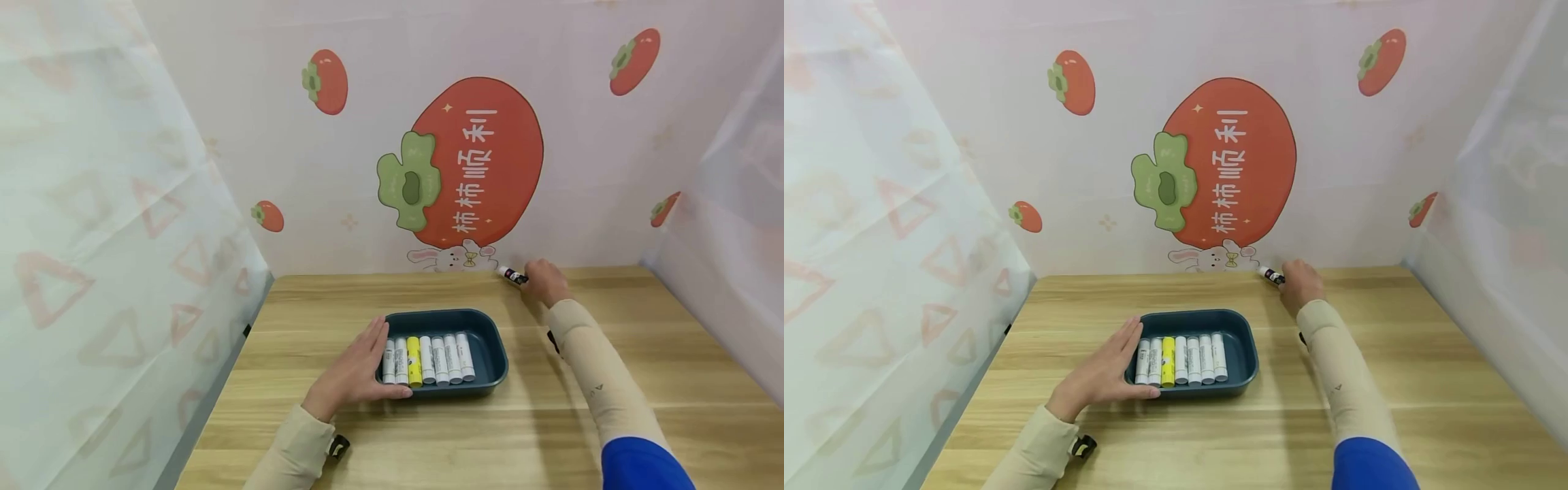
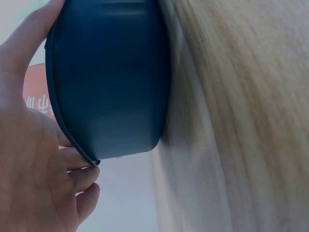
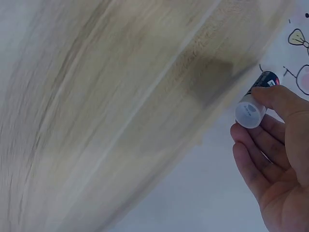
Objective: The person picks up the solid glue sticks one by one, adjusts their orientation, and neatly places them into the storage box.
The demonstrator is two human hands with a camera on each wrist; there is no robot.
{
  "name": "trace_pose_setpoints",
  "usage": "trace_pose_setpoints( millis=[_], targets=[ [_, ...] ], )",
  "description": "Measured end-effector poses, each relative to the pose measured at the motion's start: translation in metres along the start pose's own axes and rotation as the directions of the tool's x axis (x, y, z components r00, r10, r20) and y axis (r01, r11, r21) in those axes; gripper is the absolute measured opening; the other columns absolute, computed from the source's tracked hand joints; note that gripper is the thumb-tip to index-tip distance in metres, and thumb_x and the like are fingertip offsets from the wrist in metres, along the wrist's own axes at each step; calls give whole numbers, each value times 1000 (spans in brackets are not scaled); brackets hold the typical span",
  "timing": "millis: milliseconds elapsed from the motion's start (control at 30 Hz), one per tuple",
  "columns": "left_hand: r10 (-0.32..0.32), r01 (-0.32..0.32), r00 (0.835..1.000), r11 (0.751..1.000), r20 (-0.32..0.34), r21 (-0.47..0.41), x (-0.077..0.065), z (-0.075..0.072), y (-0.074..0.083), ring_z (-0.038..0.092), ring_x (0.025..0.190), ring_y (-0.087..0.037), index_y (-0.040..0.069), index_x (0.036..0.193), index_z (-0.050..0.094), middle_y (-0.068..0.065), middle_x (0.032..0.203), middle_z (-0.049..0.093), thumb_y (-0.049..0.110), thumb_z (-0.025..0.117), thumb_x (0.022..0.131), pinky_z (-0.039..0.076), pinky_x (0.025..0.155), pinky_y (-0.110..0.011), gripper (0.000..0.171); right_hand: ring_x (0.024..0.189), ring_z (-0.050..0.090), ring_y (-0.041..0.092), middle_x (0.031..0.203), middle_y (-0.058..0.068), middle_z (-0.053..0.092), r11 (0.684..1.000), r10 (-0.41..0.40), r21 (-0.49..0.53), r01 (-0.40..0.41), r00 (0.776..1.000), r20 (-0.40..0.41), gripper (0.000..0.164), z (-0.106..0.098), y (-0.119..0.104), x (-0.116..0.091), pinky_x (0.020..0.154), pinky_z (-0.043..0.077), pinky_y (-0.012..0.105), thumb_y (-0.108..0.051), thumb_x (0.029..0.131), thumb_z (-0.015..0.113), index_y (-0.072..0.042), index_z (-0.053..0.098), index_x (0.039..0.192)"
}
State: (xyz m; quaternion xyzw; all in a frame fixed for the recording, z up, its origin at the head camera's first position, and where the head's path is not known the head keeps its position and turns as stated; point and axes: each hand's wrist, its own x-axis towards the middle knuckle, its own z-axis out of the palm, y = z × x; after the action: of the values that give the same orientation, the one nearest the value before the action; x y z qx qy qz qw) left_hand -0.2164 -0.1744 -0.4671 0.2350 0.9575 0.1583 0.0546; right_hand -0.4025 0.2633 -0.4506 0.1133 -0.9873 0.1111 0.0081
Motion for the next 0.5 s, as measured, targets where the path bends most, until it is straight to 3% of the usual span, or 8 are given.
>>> trace_pose_setpoints(
  millis=[333, 500],
  targets=[
    [-11, 11, 1000, 1000, 4, 0, 0, -3, 1, 10, 168, -28, 4, 170, 11, -12, 180, 5, 91, 62, 79, 23, 134, -48, 136, 56, 46, 17, 64, 5, 54, 999, -42, 12, 43, 998, -48, 15, -25, -10, -23, 52, 37, 29, -4, 91, 68, -1, 66, 76],
    [-5, 5, 1000, 1000, 26, 14, 2, -5, 3, 11, 167, -29, 3, 169, 14, -12, 180, 6, 90, 63, 79, 23, 134, -49, 134, 56, 46, 17, 64, 4, 55, 998, -56, -1, 57, 995, -82, 16, -38, -21, -42, 51, 37, 29, -7, 91, 70, -2, 68, 76]
  ],
)
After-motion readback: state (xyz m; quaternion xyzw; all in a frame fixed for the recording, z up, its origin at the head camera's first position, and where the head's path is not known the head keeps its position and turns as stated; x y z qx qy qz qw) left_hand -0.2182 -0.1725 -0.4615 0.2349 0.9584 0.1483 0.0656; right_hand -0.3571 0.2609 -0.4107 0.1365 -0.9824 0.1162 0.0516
